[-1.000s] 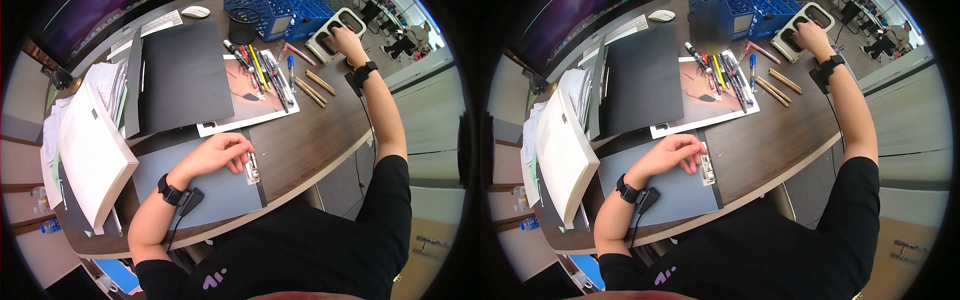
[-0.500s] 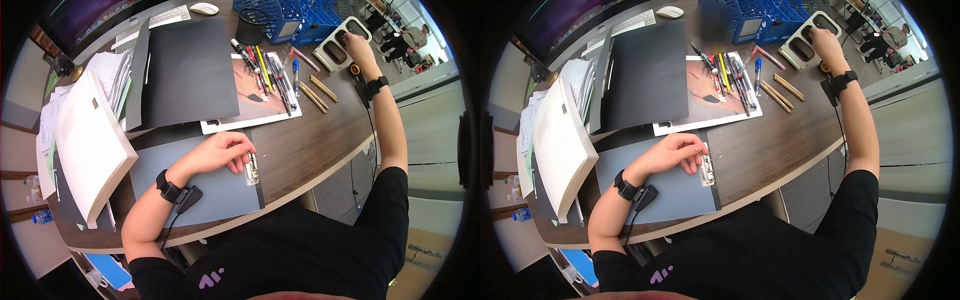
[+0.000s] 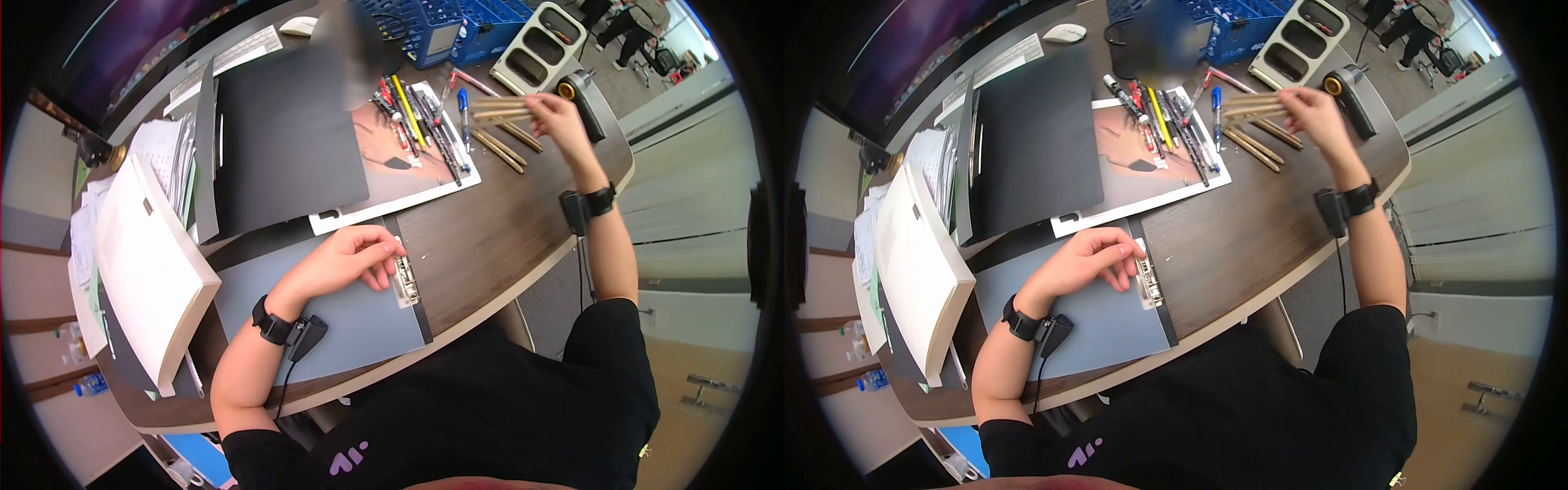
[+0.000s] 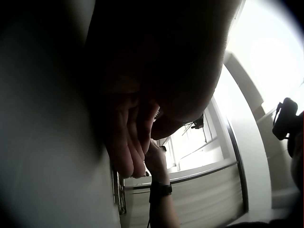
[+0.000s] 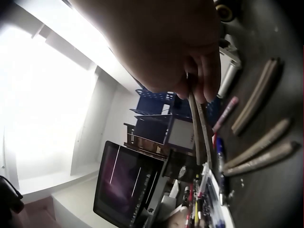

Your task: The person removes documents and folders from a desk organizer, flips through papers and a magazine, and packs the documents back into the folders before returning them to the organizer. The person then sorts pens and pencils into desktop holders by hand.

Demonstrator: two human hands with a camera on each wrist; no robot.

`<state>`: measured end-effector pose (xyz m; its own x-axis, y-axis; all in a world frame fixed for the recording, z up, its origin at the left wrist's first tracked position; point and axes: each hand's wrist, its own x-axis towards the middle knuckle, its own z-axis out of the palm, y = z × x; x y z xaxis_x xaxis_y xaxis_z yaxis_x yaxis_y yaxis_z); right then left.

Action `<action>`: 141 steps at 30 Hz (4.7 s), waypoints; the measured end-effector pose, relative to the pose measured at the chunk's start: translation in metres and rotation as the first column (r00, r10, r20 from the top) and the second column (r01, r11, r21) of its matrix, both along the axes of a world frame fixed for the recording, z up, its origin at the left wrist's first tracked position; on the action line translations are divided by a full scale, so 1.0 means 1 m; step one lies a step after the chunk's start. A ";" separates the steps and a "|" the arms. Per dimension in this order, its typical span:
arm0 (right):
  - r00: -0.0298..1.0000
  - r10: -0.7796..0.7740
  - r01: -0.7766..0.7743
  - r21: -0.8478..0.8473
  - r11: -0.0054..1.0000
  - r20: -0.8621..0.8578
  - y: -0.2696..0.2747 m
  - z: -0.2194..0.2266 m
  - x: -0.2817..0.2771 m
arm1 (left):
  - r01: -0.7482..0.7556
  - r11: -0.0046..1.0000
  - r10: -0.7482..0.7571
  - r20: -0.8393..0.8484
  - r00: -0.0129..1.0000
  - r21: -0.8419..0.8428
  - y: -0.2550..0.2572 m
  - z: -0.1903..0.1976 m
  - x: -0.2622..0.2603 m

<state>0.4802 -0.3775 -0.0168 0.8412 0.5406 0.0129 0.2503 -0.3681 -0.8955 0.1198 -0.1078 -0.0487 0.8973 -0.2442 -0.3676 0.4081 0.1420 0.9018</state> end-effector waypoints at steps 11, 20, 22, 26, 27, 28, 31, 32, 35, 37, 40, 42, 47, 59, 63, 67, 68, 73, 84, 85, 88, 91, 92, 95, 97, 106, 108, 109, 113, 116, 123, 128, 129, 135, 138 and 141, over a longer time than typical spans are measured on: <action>0.587 0.143 0.225 -0.330 0.917 0.797 0.027 0.031 0.007 | -0.059 0.998 0.059 -0.009 0.998 -0.004 -0.002 0.003 0.000; 0.290 0.082 0.598 -0.248 0.762 0.953 0.056 0.052 0.088 | -0.060 0.998 0.059 -0.024 0.998 -0.021 0.000 0.004 -0.001; 0.402 0.188 0.581 -0.409 0.704 0.896 0.054 0.047 0.096 | -0.060 0.998 0.060 -0.021 0.998 -0.026 0.000 0.004 -0.001; 0.342 0.055 0.539 -0.243 0.807 0.938 0.046 0.053 0.096 | -0.062 0.998 0.061 -0.013 0.998 -0.029 0.001 0.002 0.000; 0.301 0.056 0.563 -0.225 0.795 0.952 0.042 0.058 0.103 | -0.067 0.997 0.067 -0.016 0.998 -0.031 0.001 0.002 0.000; 0.263 0.054 0.589 -0.205 0.782 0.963 0.040 0.064 0.105 | -0.056 0.998 0.056 -0.019 0.998 -0.026 0.002 0.003 0.000; 0.244 0.117 0.631 -0.250 0.735 0.963 0.030 0.070 0.125 | -0.044 0.999 0.043 -0.023 0.999 -0.025 0.002 0.001 0.001; 0.322 0.210 0.636 -0.375 0.674 0.923 0.030 0.070 0.128 | -0.043 0.999 0.042 -0.022 0.999 -0.025 0.002 0.001 0.001; 0.396 0.326 0.620 -0.512 0.595 0.859 0.031 0.072 0.142 | -0.048 0.998 0.048 -0.020 0.999 -0.034 0.002 -0.001 0.000; 0.343 0.300 0.642 -0.455 0.616 0.890 0.036 0.072 0.149 | -0.051 0.998 0.050 -0.024 0.998 -0.035 0.002 0.000 0.000; 0.348 0.353 0.631 -0.495 0.597 0.869 0.045 0.078 0.149 | -0.044 0.998 0.043 -0.028 0.999 -0.037 0.003 0.001 0.000; 0.369 0.403 0.604 -0.546 0.581 0.837 0.048 0.080 0.148 | -0.041 0.998 0.040 -0.024 0.999 -0.044 0.003 -0.001 0.000; 0.368 0.448 0.509 -0.579 0.636 0.815 0.042 0.078 0.186 | -0.039 0.997 0.038 -0.017 0.999 -0.061 0.004 -0.003 -0.001; 0.303 0.461 0.555 -0.548 0.626 0.834 0.043 0.095 0.140 | -0.030 0.999 0.029 -0.018 0.999 -0.041 0.003 -0.003 0.001; 0.226 0.365 0.489 -0.430 0.759 0.903 0.041 0.121 0.094 | -0.034 0.999 0.033 -0.021 0.999 -0.042 0.004 -0.003 0.001; 0.296 0.164 0.319 -0.259 0.912 0.941 0.026 0.138 0.058 | -0.031 0.999 0.031 -0.018 0.999 -0.037 0.003 -0.002 0.001; 0.364 0.139 0.275 -0.250 0.928 0.921 0.024 0.143 0.045 | -0.033 0.999 0.032 -0.020 0.999 -0.038 0.003 -0.002 0.001; 0.791 0.013 0.017 -0.044 0.999 0.611 -0.014 0.107 0.043 | -0.039 0.998 0.039 -0.015 0.999 -0.039 0.004 -0.005 0.001; 0.940 0.219 -0.215 0.045 0.976 -0.262 0.014 -0.014 -0.098 | -0.076 0.997 0.076 -0.007 0.997 -0.018 0.000 -0.001 -0.001; 0.945 0.215 -0.214 0.033 0.976 -0.245 0.016 -0.022 -0.099 | -0.085 0.996 0.085 -0.009 0.996 -0.019 0.001 -0.002 -0.001; 0.948 0.248 -0.246 0.039 0.969 -0.201 0.030 -0.033 -0.098 | -0.097 0.995 0.096 -0.010 0.995 -0.012 0.000 -0.002 0.000; 0.964 0.232 -0.223 0.084 0.971 -0.127 0.053 -0.028 -0.094 | -0.104 0.995 0.104 -0.003 0.995 -0.008 -0.001 -0.001 -0.001; 0.966 0.221 -0.204 0.134 0.970 -0.134 0.062 -0.030 -0.088 | -0.109 0.994 0.109 -0.003 0.994 -0.007 -0.001 -0.001 -0.001; 0.991 0.122 -0.100 0.324 0.941 -0.049 0.084 -0.029 -0.083 | -0.116 0.993 0.117 0.000 0.993 -0.009 -0.001 -0.002 -0.002; 0.988 0.154 -0.151 0.300 0.942 0.014 0.088 -0.025 -0.079 | -0.123 0.992 0.123 0.004 0.992 -0.015 0.000 -0.002 -0.002; 0.919 0.386 -0.382 -0.054 0.922 0.078 0.117 -0.023 -0.107 | -0.089 0.995 0.089 -0.012 0.996 -0.048 0.003 -0.006 -0.002; 0.897 0.406 -0.412 -0.004 0.911 0.172 0.124 -0.032 -0.099 | -0.083 0.995 0.082 -0.016 0.996 -0.055 0.004 -0.007 -0.001; 0.896 0.408 -0.414 -0.002 0.910 0.173 0.124 -0.032 -0.097 | -0.077 0.995 0.077 -0.010 0.997 -0.062 0.004 -0.008 -0.001; 0.876 0.297 -0.370 0.134 0.919 0.379 0.124 -0.037 -0.088 | -0.071 0.995 0.071 -0.008 0.997 -0.074 0.006 -0.008 -0.001; 0.952 0.257 -0.280 0.131 0.951 0.167 0.109 -0.029 -0.087 | -0.063 0.994 0.062 -0.019 0.998 -0.090 0.007 -0.006 -0.001; 0.924 0.357 -0.356 -0.033 0.934 0.139 0.109 -0.025 -0.100 | -0.054 0.991 0.055 0.006 0.998 -0.124 0.009 -0.007 -0.002; 0.860 0.355 -0.356 -0.066 0.932 0.367 0.110 -0.024 -0.099 | -0.067 0.987 0.069 0.009 0.998 -0.146 0.009 -0.009 -0.004; 0.849 0.372 -0.378 -0.060 0.924 0.374 0.109 -0.023 -0.101 | -0.090 0.986 0.093 0.014 0.996 -0.138 0.008 -0.010 -0.004; 0.863 0.415 -0.441 0.028 0.897 0.288 0.108 -0.027 -0.107 | -0.043 0.987 0.048 0.034 0.998 -0.155 0.009 -0.013 -0.005; 0.863 0.446 -0.460 0.004 0.888 0.239 0.108 -0.016 -0.121 | -0.058 0.987 0.065 0.042 0.997 -0.147 0.008 -0.012 -0.005; 0.839 0.491 -0.500 -0.027 0.866 0.235 0.109 -0.016 -0.131 | -0.084 0.985 0.089 0.033 0.995 -0.148 0.007 -0.013 -0.007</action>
<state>0.3493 -0.2686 -0.0330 0.4326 0.8801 0.1957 0.5877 -0.1107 -0.8014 0.1130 -0.1006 -0.0616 0.9305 -0.2136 -0.2977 0.3532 0.3072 0.8837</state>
